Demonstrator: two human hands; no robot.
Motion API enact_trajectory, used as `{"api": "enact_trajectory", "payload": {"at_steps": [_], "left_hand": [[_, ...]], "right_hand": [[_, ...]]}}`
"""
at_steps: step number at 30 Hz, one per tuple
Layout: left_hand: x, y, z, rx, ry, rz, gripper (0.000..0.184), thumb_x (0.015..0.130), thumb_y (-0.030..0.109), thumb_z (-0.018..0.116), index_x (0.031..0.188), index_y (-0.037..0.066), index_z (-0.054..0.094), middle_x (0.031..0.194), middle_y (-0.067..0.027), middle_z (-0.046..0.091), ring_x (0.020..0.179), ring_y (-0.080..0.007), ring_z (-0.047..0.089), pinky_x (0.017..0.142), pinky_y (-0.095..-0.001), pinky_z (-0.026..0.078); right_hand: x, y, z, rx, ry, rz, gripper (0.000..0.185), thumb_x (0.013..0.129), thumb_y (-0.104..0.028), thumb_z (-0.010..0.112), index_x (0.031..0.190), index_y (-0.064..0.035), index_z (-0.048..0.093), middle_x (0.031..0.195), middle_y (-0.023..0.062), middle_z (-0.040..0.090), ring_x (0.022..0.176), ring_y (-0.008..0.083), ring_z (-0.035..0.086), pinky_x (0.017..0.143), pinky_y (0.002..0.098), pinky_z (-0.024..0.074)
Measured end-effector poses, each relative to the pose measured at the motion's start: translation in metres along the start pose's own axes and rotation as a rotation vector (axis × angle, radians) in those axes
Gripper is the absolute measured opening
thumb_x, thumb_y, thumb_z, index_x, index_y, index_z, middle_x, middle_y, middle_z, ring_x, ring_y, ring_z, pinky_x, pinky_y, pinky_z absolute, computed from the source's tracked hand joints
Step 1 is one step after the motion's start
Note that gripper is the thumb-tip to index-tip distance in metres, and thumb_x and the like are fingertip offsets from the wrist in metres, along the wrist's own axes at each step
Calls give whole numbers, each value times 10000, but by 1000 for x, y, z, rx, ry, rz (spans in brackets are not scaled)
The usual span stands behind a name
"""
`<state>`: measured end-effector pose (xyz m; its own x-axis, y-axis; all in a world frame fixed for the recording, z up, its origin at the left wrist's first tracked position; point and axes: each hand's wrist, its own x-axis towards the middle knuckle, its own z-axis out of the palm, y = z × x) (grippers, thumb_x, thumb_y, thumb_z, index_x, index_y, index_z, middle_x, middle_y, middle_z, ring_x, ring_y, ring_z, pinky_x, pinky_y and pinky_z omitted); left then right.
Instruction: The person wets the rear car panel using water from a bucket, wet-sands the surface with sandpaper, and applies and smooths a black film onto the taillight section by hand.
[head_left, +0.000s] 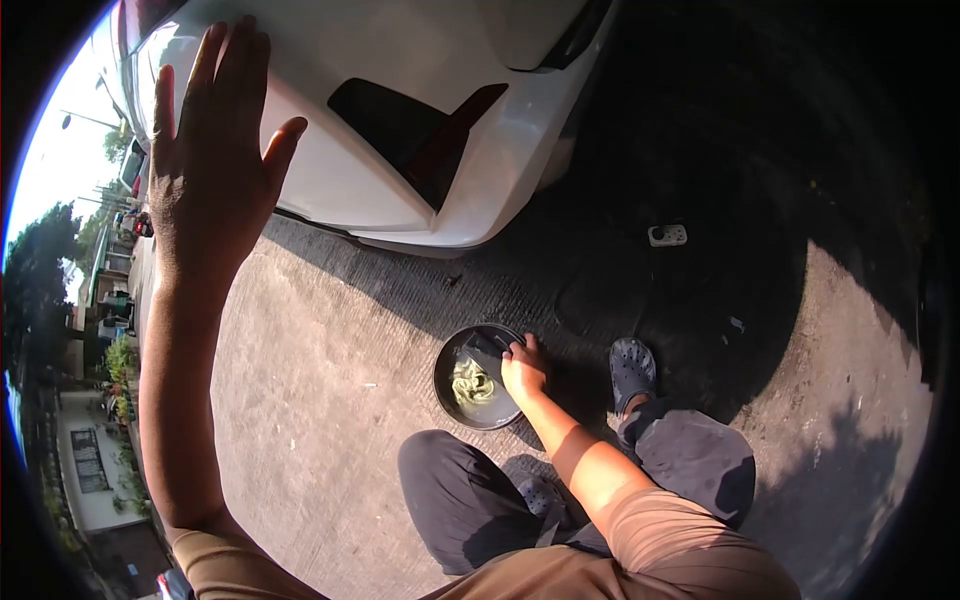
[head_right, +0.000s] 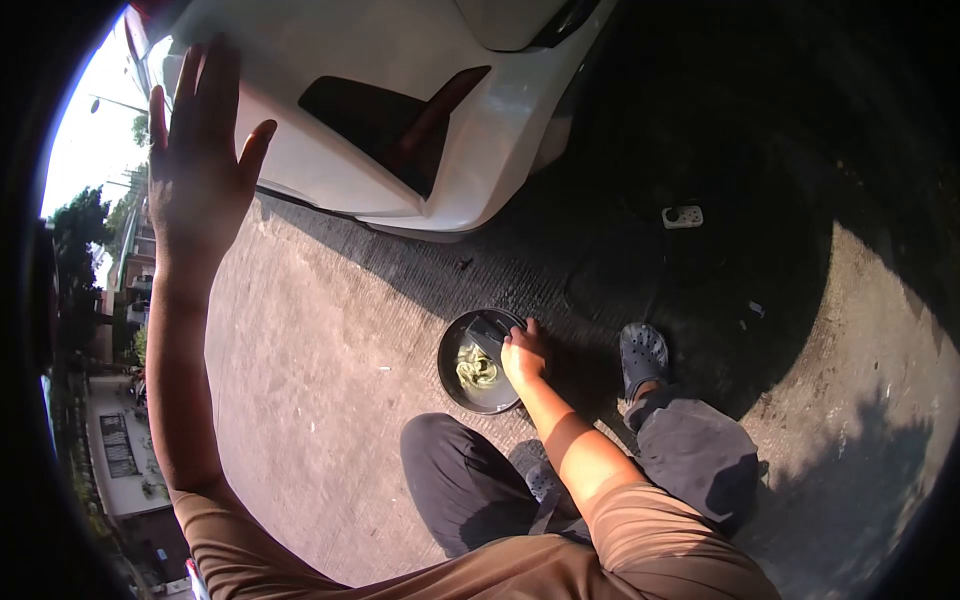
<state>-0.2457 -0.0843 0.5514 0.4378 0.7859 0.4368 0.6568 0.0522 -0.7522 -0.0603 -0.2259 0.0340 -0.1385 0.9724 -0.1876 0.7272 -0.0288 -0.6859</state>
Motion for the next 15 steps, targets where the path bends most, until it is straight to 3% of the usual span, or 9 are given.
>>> {"api": "enact_trajectory", "payload": {"at_steps": [1, 2, 9, 15], "left_hand": [[-2, 3, 0, 2, -27, 10, 680, 1015, 476, 559, 1566, 115, 391, 1642, -36, 360, 1547, -202, 257, 1275, -507, 128], [-4, 10, -2, 27, -37, -5, 725, 971, 455, 631, 1561, 108, 395, 1627, -41, 381, 1534, -151, 279, 1286, -453, 142], [-12, 35, -4, -45, -106, -11, 745, 940, 460, 665, 1533, 72, 432, 1620, -60, 385, 1530, -171, 290, 1288, -461, 126], [-11, 29, -15, -50, -131, 86, 644, 925, 440, 691, 1455, 105, 544, 1558, -10, 475, 1522, -183, 303, 1288, -513, 94]], "right_hand": [[0, 0, 1, 3, 13, 0, 178, 878, -229, 681, 983, -85, 684, 1354, 183, 545, 1155, 412, 581, 968, 501, 503], [0, 1, 1, -15, 2, 1, 178, 881, -233, 678, 987, -89, 683, 1358, 179, 542, 1157, 411, 580, 969, 502, 503], [0, -3, -6, -31, -26, 6, 185, 892, -249, 667, 1004, -102, 683, 1368, 173, 538, 1169, 401, 580, 979, 509, 498], [1, -1, -2, -18, -8, 6, 192, 869, -239, 683, 988, -89, 696, 1347, 172, 549, 1167, 403, 571, 983, 505, 490]]}}
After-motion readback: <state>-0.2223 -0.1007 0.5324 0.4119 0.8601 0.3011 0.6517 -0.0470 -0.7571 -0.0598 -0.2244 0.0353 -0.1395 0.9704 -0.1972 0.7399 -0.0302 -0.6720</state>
